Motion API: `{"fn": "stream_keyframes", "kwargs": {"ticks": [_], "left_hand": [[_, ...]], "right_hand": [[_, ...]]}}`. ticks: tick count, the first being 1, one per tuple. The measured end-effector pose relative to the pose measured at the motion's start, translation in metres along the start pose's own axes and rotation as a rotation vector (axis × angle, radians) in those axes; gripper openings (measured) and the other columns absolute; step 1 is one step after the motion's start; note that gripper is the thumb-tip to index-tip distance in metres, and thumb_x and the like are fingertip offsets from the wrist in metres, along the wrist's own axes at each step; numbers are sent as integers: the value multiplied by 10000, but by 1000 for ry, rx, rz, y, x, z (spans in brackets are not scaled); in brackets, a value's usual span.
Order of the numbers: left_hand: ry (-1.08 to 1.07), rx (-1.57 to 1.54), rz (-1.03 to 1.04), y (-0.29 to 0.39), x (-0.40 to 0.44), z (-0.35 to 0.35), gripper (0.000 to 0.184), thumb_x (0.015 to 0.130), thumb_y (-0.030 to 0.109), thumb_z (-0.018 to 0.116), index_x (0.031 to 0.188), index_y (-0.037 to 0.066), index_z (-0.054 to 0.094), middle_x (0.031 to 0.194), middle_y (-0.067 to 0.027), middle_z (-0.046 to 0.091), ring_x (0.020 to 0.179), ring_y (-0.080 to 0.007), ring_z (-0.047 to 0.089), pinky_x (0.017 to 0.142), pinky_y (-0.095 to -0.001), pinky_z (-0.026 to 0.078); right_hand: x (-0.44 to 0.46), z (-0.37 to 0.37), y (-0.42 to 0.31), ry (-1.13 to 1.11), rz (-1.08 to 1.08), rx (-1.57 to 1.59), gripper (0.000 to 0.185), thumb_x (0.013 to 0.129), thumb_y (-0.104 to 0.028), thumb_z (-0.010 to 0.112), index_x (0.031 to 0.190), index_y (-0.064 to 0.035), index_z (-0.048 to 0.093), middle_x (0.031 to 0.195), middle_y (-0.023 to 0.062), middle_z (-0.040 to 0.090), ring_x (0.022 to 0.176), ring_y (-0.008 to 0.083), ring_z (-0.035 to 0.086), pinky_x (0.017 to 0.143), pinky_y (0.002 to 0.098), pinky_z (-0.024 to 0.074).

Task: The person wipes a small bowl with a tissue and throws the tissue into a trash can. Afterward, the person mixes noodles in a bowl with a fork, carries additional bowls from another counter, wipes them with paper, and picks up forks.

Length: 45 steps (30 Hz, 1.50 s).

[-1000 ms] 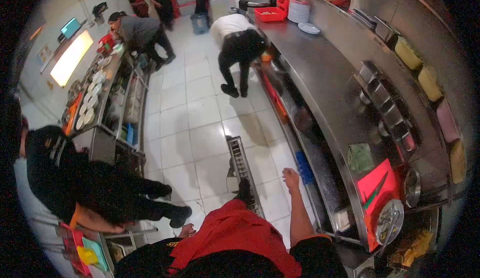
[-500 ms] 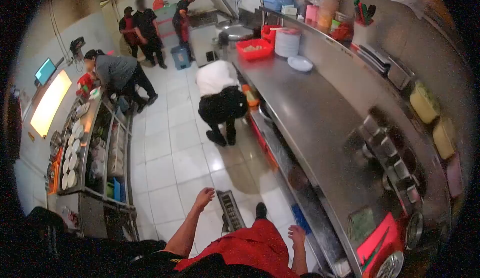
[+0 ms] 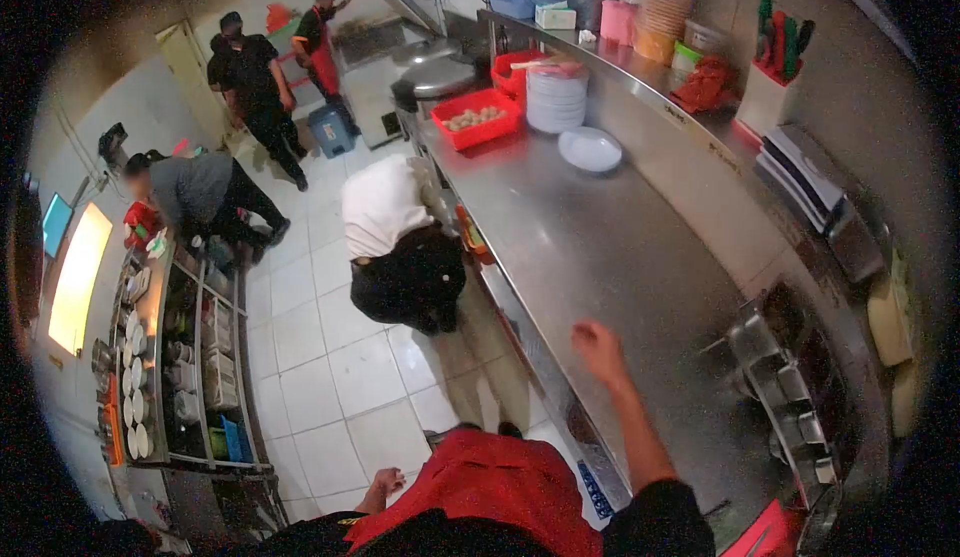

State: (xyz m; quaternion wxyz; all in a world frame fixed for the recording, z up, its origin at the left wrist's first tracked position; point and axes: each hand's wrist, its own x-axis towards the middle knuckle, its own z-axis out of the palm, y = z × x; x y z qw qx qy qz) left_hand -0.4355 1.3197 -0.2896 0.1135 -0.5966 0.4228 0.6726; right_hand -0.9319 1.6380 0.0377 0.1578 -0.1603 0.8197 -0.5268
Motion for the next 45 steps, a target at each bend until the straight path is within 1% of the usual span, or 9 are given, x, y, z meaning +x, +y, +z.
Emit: {"fn": "stream_keyframes", "kwargs": {"ticks": [5, 8, 10, 13, 17, 19, 28, 38, 45], "left_hand": [[-61, 742, 167, -21, -24, 2, 391, 941, 269, 528, 1216, -8, 555, 866, -128, 695, 801, -271, 682, 609, -388, 530], [87, 1031, 719, -39, 14, 12, 481, 926, 344, 561, 1249, -11, 543, 852, -145, 705, 839, -294, 689, 715, -379, 548], [96, 1141, 524, -23, 35, 21, 487, 917, 333, 569, 1272, 0, 541, 974, -162, 690, 943, -308, 667, 782, -402, 545], [154, -618, -71, 17, 68, 46, 499, 929, 290, 532, 1302, -40, 503, 1203, -140, 591, 1029, -292, 603, 736, -412, 533], [167, -172, 205, 113, 42, 56, 466, 931, 278, 533, 1280, -29, 505, 1111, -104, 612, 925, -236, 611, 695, -350, 506], [156, -650, 69, 140, 50, 52, 421, 927, 287, 549, 1261, 33, 518, 1068, -81, 611, 878, -203, 606, 693, -338, 482], [367, -908, 23, 139, 53, 56, 343, 932, 289, 546, 1200, 76, 537, 1056, -61, 607, 841, -198, 605, 684, -319, 481], [432, -904, -109, 106, 56, 140, 308, 935, 258, 532, 1151, 38, 539, 1051, -77, 599, 820, -206, 599, 652, -315, 494], [482, -850, -114, 103, 60, 154, 328, 934, 249, 532, 1175, 28, 534, 1060, -90, 598, 850, -222, 606, 680, -334, 508]], "right_hand": [[152, -30, -81, -53, -297, -107, 254, 898, -114, 623, 1144, -52, 636, 1042, 60, 674, 957, 159, 633, 851, 302, 501], [213, -36, -153, -15, -426, -127, 264, 870, -89, 638, 1131, -48, 639, 1021, 48, 666, 929, 152, 627, 841, 305, 500], [258, -41, -187, 89, -457, -230, 260, 855, -73, 653, 1113, -49, 652, 1005, 48, 665, 920, 146, 625, 836, 300, 500], [317, -54, -240, 140, -585, -254, 253, 862, -73, 654, 1114, -50, 658, 966, 8, 642, 893, 106, 589, 814, 270, 481], [403, -82, -282, 201, -699, -315, 264, 860, -73, 651, 1121, -29, 657, 1006, 38, 668, 937, 120, 614, 835, 287, 492], [446, -97, -293, 204, -714, -339, 269, 864, -98, 664, 1123, -26, 661, 1028, 57, 685, 962, 132, 630, 842, 300, 499], [632, -138, -336, 283, -575, 12, 313, 825, -95, 651, 1132, -33, 665, 994, 62, 702, 889, 146, 660, 829, 283, 501], [751, -159, -345, 540, -886, -1001, 411, 703, 0, 602, 1087, -127, 679, 1026, 132, 661, 1009, 315, 625, 910, 378, 476], [757, -151, -345, 465, -961, -1015, 234, 737, -112, 646, 968, -90, 679, 1028, 169, 618, 1027, 373, 573, 898, 442, 468]]}}
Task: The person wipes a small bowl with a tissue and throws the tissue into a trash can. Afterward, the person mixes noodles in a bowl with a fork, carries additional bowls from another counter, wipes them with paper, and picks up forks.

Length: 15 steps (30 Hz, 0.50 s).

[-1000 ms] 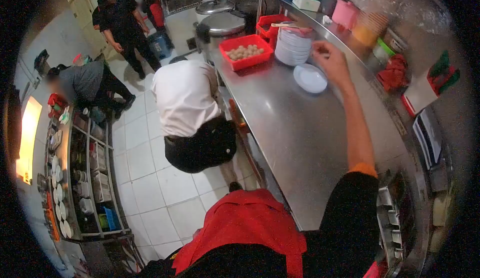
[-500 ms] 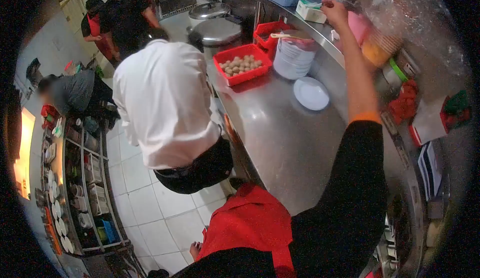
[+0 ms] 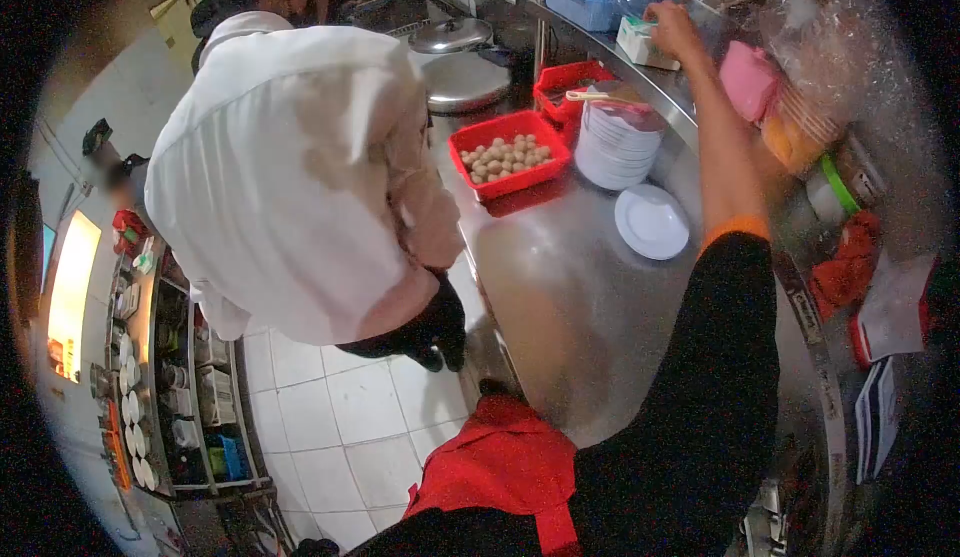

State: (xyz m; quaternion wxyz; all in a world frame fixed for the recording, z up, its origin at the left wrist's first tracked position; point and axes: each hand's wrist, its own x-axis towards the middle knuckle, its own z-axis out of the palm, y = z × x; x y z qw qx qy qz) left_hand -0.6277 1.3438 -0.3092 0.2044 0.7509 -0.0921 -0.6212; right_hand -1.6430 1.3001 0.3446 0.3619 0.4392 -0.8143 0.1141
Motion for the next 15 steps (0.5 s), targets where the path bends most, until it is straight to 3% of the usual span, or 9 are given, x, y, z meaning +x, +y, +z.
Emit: {"fn": "stream_keyframes", "kwargs": {"ticks": [1, 3, 6, 13, 15], "left_hand": [[4, 4, 2, -1, 1, -1, 331, 933, 248, 532, 1179, 26, 533, 1061, -92, 598, 854, -224, 606, 684, -337, 510], [12, 4, 13, 3, 0, -4, 336, 933, 246, 532, 1186, 23, 531, 1064, -95, 598, 863, -229, 608, 692, -343, 514], [13, 6, 29, 7, 7, -7, 345, 933, 242, 532, 1196, 19, 529, 1068, -101, 597, 876, -235, 611, 704, -352, 520], [31, -82, 39, 12, 24, -20, 363, 932, 234, 532, 1217, 10, 524, 1076, -112, 597, 902, -249, 616, 728, -369, 532], [-40, -63, 42, 14, 20, -20, 449, 932, 228, 529, 1297, -27, 481, 1125, -150, 592, 968, -285, 614, 790, -406, 537]], "right_hand": [[2, 4, 1, 1, 1, 7, 234, 737, -112, 646, 968, -90, 679, 1028, 169, 618, 1027, 373, 573, 898, 442, 468], [8, 0, -11, -89, 272, 141, 285, 757, -251, 666, 999, -101, 673, 1036, 160, 628, 1040, 374, 571, 888, 458, 472], [2, -9, -36, 15, 283, -21, 337, 758, -342, 678, 991, -99, 669, 1033, 147, 633, 1051, 359, 572, 883, 476, 474], [4, 1, -56, 139, 138, -192, 269, 804, -287, 644, 964, -70, 644, 1050, 137, 617, 1046, 336, 573, 883, 488, 477], [6, -8, -62, 237, 129, -258, 266, 820, -252, 615, 982, -42, 617, 1055, 133, 608, 1040, 334, 573, 881, 485, 475]]}}
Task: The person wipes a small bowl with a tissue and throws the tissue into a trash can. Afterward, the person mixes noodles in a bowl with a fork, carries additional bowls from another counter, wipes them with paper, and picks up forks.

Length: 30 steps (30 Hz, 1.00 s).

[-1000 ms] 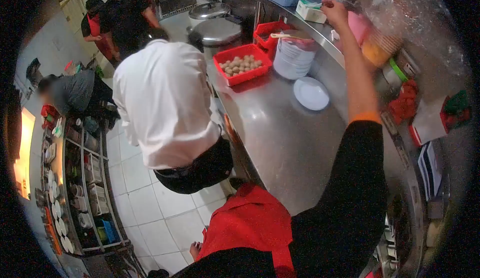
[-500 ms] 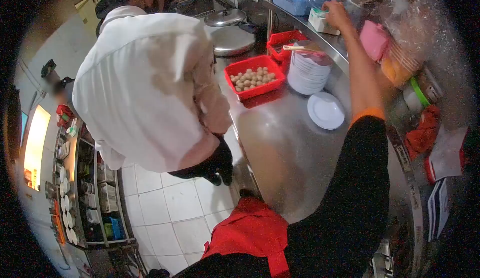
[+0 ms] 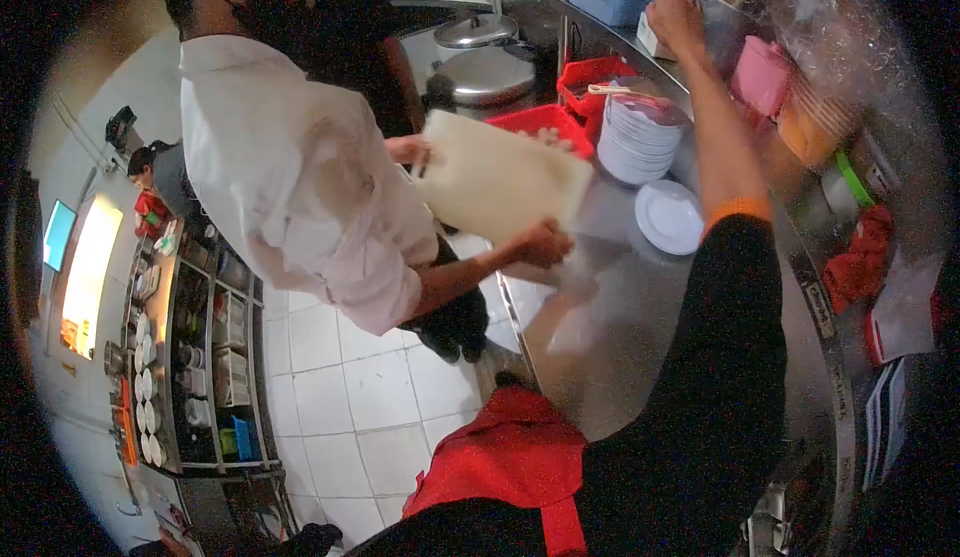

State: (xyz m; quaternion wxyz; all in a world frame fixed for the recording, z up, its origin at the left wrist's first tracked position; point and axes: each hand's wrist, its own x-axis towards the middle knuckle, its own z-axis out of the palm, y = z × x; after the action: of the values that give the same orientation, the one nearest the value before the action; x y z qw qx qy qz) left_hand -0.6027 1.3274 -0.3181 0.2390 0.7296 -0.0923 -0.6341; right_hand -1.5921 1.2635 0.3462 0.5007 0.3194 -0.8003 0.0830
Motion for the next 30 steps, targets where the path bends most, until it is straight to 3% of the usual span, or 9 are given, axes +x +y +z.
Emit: {"fn": "stream_keyframes", "kwargs": {"ticks": [3, 4, 7, 13, 16, 19, 21, 24, 30], "left_hand": [[-29, 27, 86, -9, -13, 1, 480, 924, 219, 529, 1334, -22, 461, 1120, -154, 607, 959, -287, 623, 783, -386, 531], [31, 101, 78, -12, -9, 5, 387, 922, 221, 531, 1237, -4, 530, 1033, -110, 624, 892, -257, 627, 735, -350, 515], [41, 94, 15, -28, -11, 6, 372, 921, 227, 534, 1214, -2, 535, 1014, -107, 620, 875, -252, 623, 724, -348, 511], [22, 107, -37, -32, -17, 24, 344, 919, 240, 540, 1169, 4, 546, 977, -101, 613, 841, -243, 615, 701, -344, 504], [10, 132, -39, -28, -14, 25, 332, 918, 246, 543, 1147, 6, 551, 958, -97, 609, 824, -238, 611, 690, -342, 500], [-8, 157, -20, -19, -7, 28, 320, 917, 253, 546, 1124, 9, 557, 939, -94, 606, 807, -234, 608, 678, -340, 496], [-13, 145, -14, -12, -4, 24, 313, 916, 257, 548, 1109, 11, 560, 927, -92, 603, 796, -231, 605, 670, -338, 494], [-29, 134, 2, 2, 4, 18, 304, 915, 264, 551, 1087, 13, 566, 908, -89, 600, 779, -226, 601, 659, -336, 490], [-63, 114, 36, 16, 2, 21, 289, 913, 276, 558, 1042, 19, 576, 871, -83, 592, 746, -217, 593, 636, -332, 483]], "right_hand": [[3, -12, 3, 70, -46, -12, 274, 818, -243, 600, 993, -32, 598, 1033, 132, 604, 1024, 340, 577, 860, 482, 476], [1, -18, 7, 69, -43, -20, 274, 818, -243, 600, 993, -32, 598, 1033, 132, 604, 1024, 340, 577, 860, 482, 476], [-11, -54, 17, 174, -121, 16, 254, 828, -245, 586, 989, -50, 597, 990, 142, 598, 974, 350, 586, 826, 477, 478], [-86, -175, 25, 52, 136, -163, 286, 869, -265, 534, 992, -16, 603, 1013, 185, 605, 953, 367, 592, 825, 489, 469], [-136, -188, 43, 229, -40, -240, 241, 841, -261, 582, 951, -47, 601, 907, 181, 613, 859, 387, 610, 742, 498, 474], [-162, -199, 40, 3, 134, -263, 303, 812, -257, 604, 1033, -51, 633, 957, 205, 643, 911, 394, 628, 774, 507, 473], [-158, -215, 24, -461, 281, -154, 347, 791, -245, 620, 1081, -55, 644, 972, 219, 662, 911, 394, 644, 796, 491, 483], [-128, -220, 15, -632, 383, -82, 348, 777, -233, 637, 1075, -53, 654, 972, 221, 666, 902, 387, 647, 813, 468, 492], [-43, -66, 47, -58, -180, 252, 286, 784, -180, 675, 1043, -59, 677, 935, 212, 680, 918, 373, 648, 831, 440, 507]]}}
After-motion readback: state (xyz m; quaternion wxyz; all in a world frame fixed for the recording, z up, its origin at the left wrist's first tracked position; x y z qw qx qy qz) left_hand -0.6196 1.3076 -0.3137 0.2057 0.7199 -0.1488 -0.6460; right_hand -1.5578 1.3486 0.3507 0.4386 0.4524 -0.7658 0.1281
